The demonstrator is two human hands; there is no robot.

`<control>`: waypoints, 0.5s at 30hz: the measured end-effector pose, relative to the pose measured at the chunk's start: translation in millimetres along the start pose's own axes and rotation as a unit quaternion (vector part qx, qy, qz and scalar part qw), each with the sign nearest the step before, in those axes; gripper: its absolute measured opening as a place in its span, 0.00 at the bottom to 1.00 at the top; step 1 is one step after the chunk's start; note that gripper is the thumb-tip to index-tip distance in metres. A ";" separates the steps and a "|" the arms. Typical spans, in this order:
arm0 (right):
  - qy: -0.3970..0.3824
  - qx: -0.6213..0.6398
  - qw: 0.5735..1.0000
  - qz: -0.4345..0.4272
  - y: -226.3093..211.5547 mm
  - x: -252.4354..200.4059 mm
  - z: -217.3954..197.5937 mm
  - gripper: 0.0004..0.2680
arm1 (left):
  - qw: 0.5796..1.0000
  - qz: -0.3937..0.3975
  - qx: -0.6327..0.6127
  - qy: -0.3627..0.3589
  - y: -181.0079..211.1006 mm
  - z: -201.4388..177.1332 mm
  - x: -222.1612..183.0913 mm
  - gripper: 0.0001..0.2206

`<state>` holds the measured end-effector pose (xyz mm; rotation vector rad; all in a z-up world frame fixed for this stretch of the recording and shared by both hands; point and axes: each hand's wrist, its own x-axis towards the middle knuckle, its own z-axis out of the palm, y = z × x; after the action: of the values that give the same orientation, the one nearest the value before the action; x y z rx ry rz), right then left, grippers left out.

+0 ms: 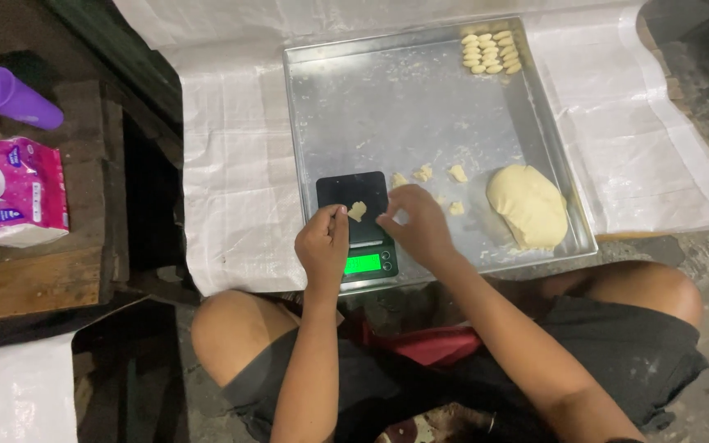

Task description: Weighing small portions of dough on a digital scale and arranging them in a tray.

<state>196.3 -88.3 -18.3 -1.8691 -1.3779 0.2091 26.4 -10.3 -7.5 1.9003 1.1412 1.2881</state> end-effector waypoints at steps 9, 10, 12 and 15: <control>-0.010 -0.163 0.976 -0.143 12.8 20.9 41.7 0.04 | 1.000 -0.025 0.000 -0.007 -5.3 -1.9 1.7 0.04; -0.011 -0.163 0.976 -0.144 9.4 19.1 31.8 0.04 | 1.000 -0.026 0.000 -0.006 -3.6 -2.4 3.3 0.04; 0.018 -0.064 0.993 -0.093 2.7 12.2 12.2 0.04 | 0.999 -0.029 -0.012 -0.006 -0.3 -4.3 3.5 0.05; 0.054 0.007 0.996 -0.066 32.4 -8.8 -11.7 0.04 | 1.000 -0.022 -0.012 -0.001 -0.9 -4.7 3.8 0.06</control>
<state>223.1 -104.8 -34.9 -1.7441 -1.4156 0.0501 22.4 -6.6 -4.8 1.8493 1.1545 1.2695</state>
